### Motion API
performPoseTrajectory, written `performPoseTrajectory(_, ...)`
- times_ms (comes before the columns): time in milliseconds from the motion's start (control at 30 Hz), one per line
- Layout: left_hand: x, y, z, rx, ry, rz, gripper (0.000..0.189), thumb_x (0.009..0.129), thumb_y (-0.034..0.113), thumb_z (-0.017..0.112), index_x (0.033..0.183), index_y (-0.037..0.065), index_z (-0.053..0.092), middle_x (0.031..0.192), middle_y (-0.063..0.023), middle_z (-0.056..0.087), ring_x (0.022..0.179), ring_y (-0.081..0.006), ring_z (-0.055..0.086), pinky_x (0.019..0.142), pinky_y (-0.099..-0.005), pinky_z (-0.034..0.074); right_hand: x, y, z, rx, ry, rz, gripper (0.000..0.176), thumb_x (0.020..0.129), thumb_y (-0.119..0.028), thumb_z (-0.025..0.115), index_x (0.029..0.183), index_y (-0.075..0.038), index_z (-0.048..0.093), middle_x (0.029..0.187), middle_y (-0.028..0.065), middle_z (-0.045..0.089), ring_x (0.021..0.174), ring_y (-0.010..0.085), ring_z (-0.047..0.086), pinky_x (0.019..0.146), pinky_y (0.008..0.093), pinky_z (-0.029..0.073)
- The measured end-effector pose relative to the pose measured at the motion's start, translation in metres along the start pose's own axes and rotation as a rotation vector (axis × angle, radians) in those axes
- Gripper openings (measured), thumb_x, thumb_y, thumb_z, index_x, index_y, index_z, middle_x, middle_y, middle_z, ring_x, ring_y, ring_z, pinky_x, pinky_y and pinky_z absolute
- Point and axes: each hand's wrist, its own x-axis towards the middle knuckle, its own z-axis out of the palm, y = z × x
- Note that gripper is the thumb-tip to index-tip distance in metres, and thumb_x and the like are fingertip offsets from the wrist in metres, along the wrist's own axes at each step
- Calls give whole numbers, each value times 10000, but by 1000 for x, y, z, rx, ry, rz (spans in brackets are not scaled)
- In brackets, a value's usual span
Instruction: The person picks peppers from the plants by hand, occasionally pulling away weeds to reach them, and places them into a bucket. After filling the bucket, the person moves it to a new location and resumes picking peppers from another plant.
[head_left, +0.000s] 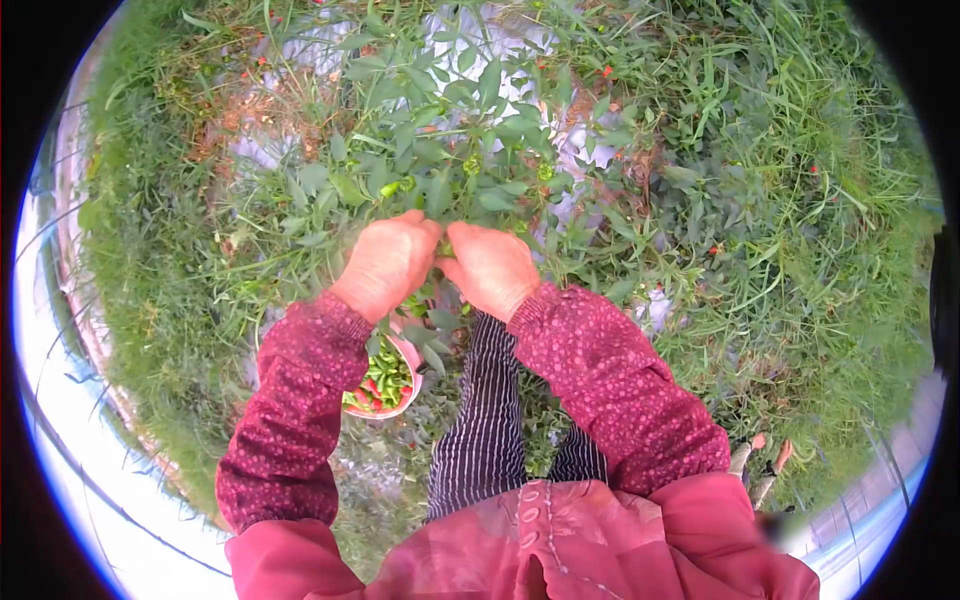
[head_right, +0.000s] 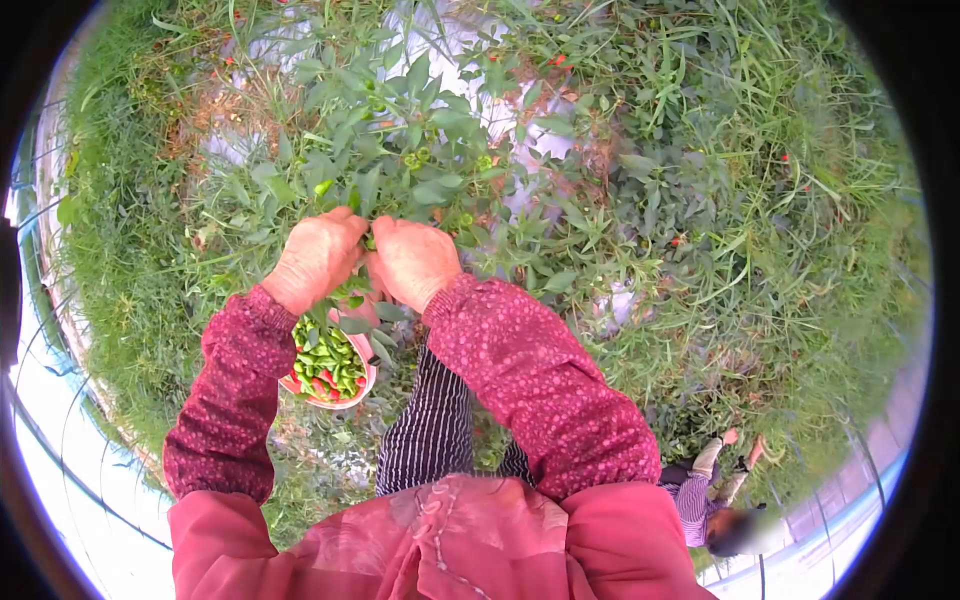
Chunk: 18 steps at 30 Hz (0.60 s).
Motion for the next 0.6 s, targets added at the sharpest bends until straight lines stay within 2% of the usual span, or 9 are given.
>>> performPoseTrajectory(133, 2, 0, 5, 88, -5, 152, 131, 711, 105, 608, 817, 45, 558, 760, -133, 545, 727, -334, 591, 648, -407, 488, -24, -11, -19, 135, -99, -139, 282, 774, -311, 574, 844, -38, 561, 599, 146, 580, 569, 350, 589, 570, 461, 475)
performPoseTrajectory(233, 5, -7, -3, 40, 30, 31, 139, 736, 112, 604, 855, 42, 590, 794, -153, 568, 742, -340, 597, 661, -414, 489, -59, -21, -26, 606, -334, -317, 194, 804, -204, 615, 906, -53, 552, 633, 91, 552, 562, 222, 559, 553, 340, 454)
performPoseTrajectory(267, 4, -9, -2, -55, 61, 6, 172, 759, 129, 609, 901, 33, 625, 842, -173, 597, 783, -349, 602, 692, -422, 488, -64, -19, -22, 792, -406, -170, 179, 809, -116, 605, 975, -67, 561, 709, 41, 564, 642, 141, 564, 605, 303, 464)
performPoseTrajectory(300, 4, -11, 0, -51, 61, 6, 172, 759, 129, 609, 901, 33, 625, 842, -173, 597, 783, -349, 602, 692, -422, 488, -61, -9, -12, 794, -404, -173, 179, 809, -116, 605, 975, -67, 561, 709, 41, 564, 642, 141, 564, 605, 303, 464)
performPoseTrajectory(367, 6, -14, 3, -217, 140, 7, 165, 783, 162, 584, 866, 31, 639, 830, -173, 616, 766, -360, 605, 702, -425, 490, -50, 23, 19, 1170, -312, 189, 222, 807, -83, 596, 1026, -81, 562, 810, 5, 575, 726, 104, 553, 657, 278, 468)
performPoseTrajectory(433, 12, -13, 0, -280, 84, -47, 187, 781, 155, 603, 900, 17, 644, 860, -183, 626, 804, -352, 611, 724, -403, 489, -32, 49, 40, 908, -39, 201, 258, 761, -69, 645, 1010, -71, 581, 838, 19, 583, 791, 110, 545, 734, 269, 463)
performPoseTrajectory(500, 19, -9, -6, -343, 21, -98, 213, 778, 147, 622, 933, 3, 649, 890, -193, 635, 843, -343, 616, 746, -382, 487, -11, 61, 61, 590, 64, 306, 280, 759, -79, 661, 1031, -68, 592, 892, 32, 604, 851, 113, 550, 780, 274, 457)
performPoseTrajectory(533, 22, -6, -8, -371, 24, -103, 219, 783, 153, 622, 939, 2, 649, 899, -200, 635, 850, -335, 620, 751, -373, 485, -4, 62, 74, 599, 66, 316, 280, 759, -79, 661, 1031, -68, 592, 892, 32, 604, 851, 113, 550, 780, 274, 457)
performPoseTrajectory(600, 28, -1, -11, -371, 33, -97, 225, 791, 155, 620, 951, 1, 649, 907, -205, 636, 856, -317, 629, 761, -369, 484, 10, 58, 94, 857, 199, 432, 498, 715, -270, 698, 1153, -74, 567, 1029, 158, 628, 861, 253, 615, 785, 345, 466)
